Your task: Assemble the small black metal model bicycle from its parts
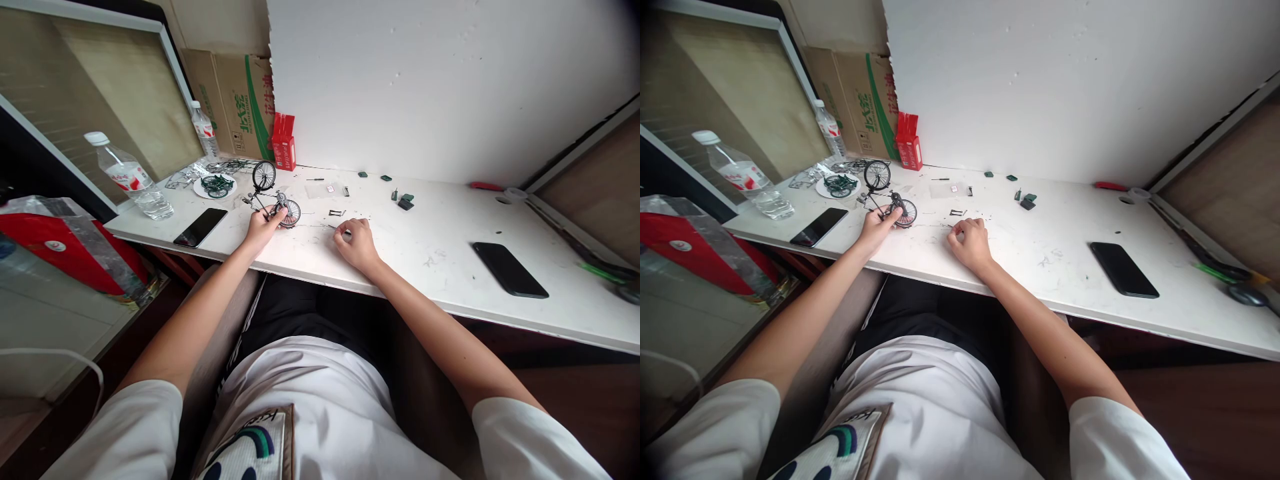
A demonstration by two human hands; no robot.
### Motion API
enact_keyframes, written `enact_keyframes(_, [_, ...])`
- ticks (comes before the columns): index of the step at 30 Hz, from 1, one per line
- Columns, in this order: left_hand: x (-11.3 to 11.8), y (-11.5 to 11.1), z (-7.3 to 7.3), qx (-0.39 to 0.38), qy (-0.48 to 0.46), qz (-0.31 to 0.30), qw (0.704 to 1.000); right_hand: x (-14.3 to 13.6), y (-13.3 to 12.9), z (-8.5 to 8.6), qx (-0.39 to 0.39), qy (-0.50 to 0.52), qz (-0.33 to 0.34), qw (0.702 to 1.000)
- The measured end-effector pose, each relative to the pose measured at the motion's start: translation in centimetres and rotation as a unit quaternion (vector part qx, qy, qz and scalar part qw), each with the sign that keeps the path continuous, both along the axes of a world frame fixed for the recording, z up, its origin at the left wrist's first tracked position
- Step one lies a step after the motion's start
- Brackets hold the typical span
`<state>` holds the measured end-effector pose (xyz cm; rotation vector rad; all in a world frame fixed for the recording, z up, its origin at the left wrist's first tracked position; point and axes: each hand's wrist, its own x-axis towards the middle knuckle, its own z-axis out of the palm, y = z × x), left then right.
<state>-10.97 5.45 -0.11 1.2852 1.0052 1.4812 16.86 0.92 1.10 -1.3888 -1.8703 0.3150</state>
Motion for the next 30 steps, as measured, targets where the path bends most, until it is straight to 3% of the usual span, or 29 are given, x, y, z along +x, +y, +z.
enact_keyframes(22, [0.1,-0.1,0.1,-0.004,0.018,0.014,1.0,1.0,1.2,0.0,0.01,0.018,-0.009,1.0])
enact_keyframes(25, [0.0,0.2,-0.1,-0.004,0.025,0.023,0.999,1.6,2.2,1.0,0.002,-0.035,-0.004,0.999])
enact_keyframes(30, [-0.3,0.4,-0.5,0.024,0.094,0.04,0.994,1.2,3.6,2.8,-0.089,-0.174,0.009,0.981])
